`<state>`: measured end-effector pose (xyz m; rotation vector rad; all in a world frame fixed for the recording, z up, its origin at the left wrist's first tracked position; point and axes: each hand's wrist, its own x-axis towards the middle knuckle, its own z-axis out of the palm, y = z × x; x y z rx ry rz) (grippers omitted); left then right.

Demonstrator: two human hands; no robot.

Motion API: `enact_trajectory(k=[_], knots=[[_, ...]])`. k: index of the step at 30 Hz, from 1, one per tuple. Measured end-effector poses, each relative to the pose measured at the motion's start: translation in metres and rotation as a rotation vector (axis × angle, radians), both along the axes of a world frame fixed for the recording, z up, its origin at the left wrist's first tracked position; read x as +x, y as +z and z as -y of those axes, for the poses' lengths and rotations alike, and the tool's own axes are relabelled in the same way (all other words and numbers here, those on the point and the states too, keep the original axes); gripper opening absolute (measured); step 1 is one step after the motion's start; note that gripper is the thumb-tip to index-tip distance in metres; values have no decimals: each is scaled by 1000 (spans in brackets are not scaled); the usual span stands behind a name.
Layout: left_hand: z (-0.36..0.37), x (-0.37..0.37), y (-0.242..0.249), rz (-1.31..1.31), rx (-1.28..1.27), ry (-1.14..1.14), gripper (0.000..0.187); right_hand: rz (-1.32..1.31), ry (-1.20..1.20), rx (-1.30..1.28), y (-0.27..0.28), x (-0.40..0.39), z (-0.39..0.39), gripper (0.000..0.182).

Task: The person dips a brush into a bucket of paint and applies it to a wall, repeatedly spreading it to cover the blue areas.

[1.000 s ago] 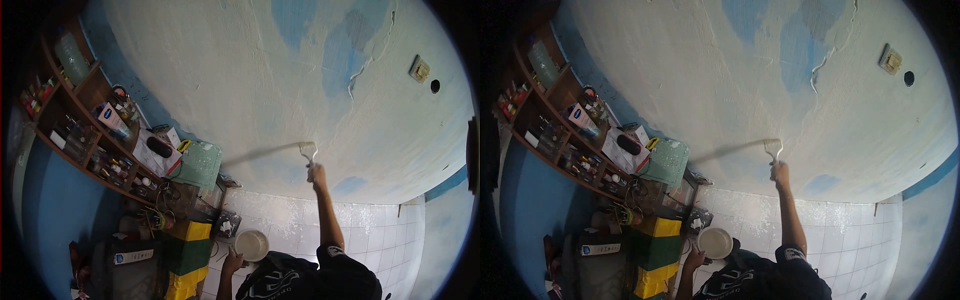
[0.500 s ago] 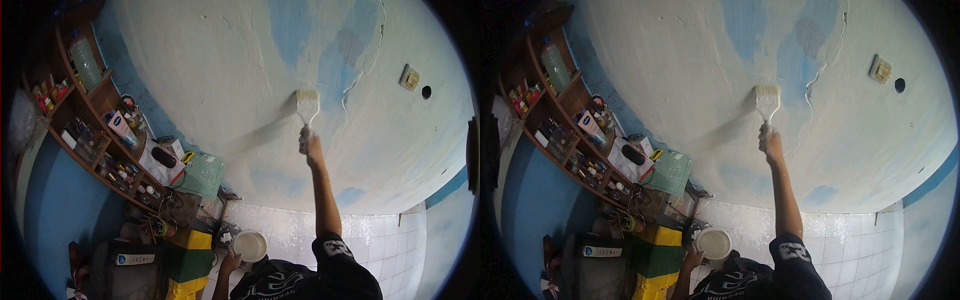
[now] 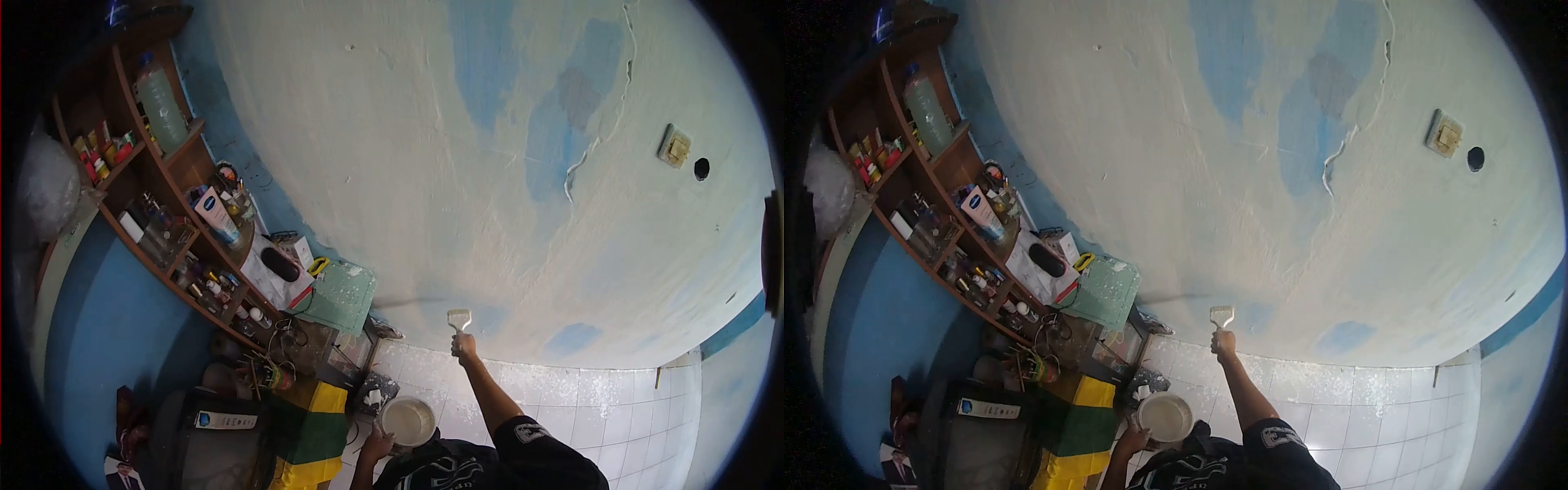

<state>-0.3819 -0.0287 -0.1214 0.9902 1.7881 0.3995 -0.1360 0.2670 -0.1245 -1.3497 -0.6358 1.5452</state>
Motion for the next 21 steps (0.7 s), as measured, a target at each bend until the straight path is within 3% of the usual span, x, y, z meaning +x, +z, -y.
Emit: enact_trajectory(k=[2, 3, 4, 5, 7, 8, 10, 12, 14, 16, 18, 20, 21], knots=[[5, -2, -22, 100, -39, 45, 80, -144, 24, -22, 7, 0, -9, 31], [7, -1, -20, 129, -41, 48, 80, -215, 95, 175, 12, 2, -24, 28], [0, 4, 14, 109, -13, 10, 80, -184, 139, 297, 40, 0, -37, 27], [-6, 6, 36, 90, 15, -30, 80, 64, 71, 291, 83, -9, -48, 24], [-14, 8, 45, 237, -82, 55, 78, 37, -7, 319, 197, -23, -44, 24], [-9, 9, 44, 313, -135, 105, 77, -32, 20, 403, 228, -24, -46, 24], [9, -4, -52, 203, 52, 26, 75, -76, 93, 417, 299, -26, -38, 24], [8, -1, -34, 279, 36, 77, 74, 18, 97, 558, 352, -31, -24, 27], [-1, 10, 38, 366, -68, 174, 74, 17, 82, 649, 384, -34, -20, 23], [-5, 14, 55, 438, -118, 218, 73, -73, 76, 693, 396, -36, -29, 20], [-1, 9, 49, 485, -110, 204, 73, -45, -19, 609, 367, -44, -49, 22], [-3, 5, 47, 521, -170, 236, 74, 77, -98, 565, 295, -53, -83, 24], [-5, 2, 48, 535, -200, 251, 74, 254, -120, 663, 232, -53, -105, 22]])
